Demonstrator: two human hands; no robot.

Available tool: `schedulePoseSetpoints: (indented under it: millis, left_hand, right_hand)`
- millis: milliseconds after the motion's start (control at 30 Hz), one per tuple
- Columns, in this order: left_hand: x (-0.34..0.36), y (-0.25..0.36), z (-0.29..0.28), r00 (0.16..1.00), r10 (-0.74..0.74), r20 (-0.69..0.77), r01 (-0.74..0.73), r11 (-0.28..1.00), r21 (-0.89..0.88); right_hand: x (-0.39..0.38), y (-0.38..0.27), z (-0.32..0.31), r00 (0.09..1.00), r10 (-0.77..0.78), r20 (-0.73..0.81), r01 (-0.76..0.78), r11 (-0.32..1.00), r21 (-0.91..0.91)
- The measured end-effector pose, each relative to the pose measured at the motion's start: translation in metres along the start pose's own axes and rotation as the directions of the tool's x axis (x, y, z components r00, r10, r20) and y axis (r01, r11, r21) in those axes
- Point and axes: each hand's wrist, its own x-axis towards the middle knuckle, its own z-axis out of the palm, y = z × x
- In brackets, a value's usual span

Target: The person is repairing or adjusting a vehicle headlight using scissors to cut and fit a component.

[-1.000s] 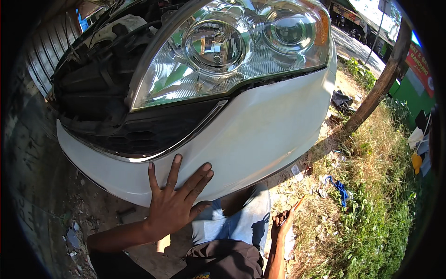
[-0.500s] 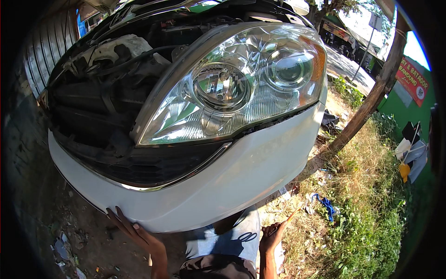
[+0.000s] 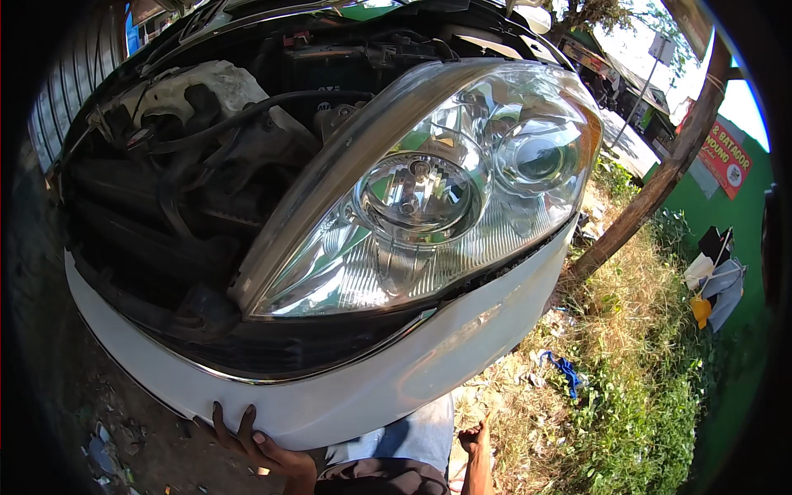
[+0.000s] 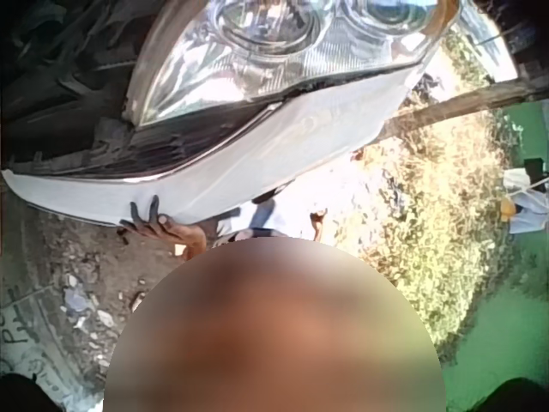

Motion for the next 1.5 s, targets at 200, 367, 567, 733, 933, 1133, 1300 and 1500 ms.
schedulePoseSetpoints:
  millis: [200, 367, 567, 733, 933, 1133, 1300, 1500]
  left_hand:
    - [0.0, -0.003, -0.002, 1.0, -0.002, 0.0, 0.002, 1.0, 0.005]
    - [-0.001, 0.003, 0.004, 0.999, -0.039, -0.011, 0.038, 0.999, -0.023]
    - [-0.003, -0.004, 0.007, 0.999, -0.015, -0.035, 0.012, 0.996, -0.091]
    - [-0.011, -0.04, 0.0, 0.888, 0.456, 0.06, -0.459, 0.882, 0.106]
    - [0.006, -0.021, -0.008, 0.875, 0.477, 0.078, -0.484, 0.858, 0.173]
    - [0.036, 0.035, 0.005, 0.849, 0.524, 0.068, -0.527, 0.833, 0.168]
    - [0.018, 0.014, -0.002, 0.838, 0.542, 0.07, -0.546, 0.825, 0.146]
    - [0.008, -0.015, 0.003, 0.837, 0.542, 0.078, -0.547, 0.833, 0.083]
  right_hand:
    - [0.0, -0.005, 0.012, 0.978, -0.199, -0.059, 0.177, 0.949, -0.26]
    - [-0.002, -0.017, 0.02, 0.919, -0.386, -0.078, 0.307, 0.827, -0.471]
    - [-0.005, -0.035, 0.045, 0.815, -0.579, -0.026, 0.409, 0.606, -0.682]
    - [-0.02, -0.079, 0.092, 0.7, -0.71, 0.073, 0.447, 0.357, -0.82]
    - [-0.098, -0.24, 0.274, 0.055, -0.974, 0.221, 0.887, -0.053, -0.458]
    - [-0.117, -0.266, 0.39, -0.061, -0.998, 0.003, 0.995, -0.06, 0.079]
    - [-0.106, -0.263, 0.401, -0.111, -0.979, 0.171, 0.994, -0.113, -0.001]
    - [-0.107, -0.264, 0.403, -0.156, -0.935, 0.319, 0.984, -0.175, -0.032]
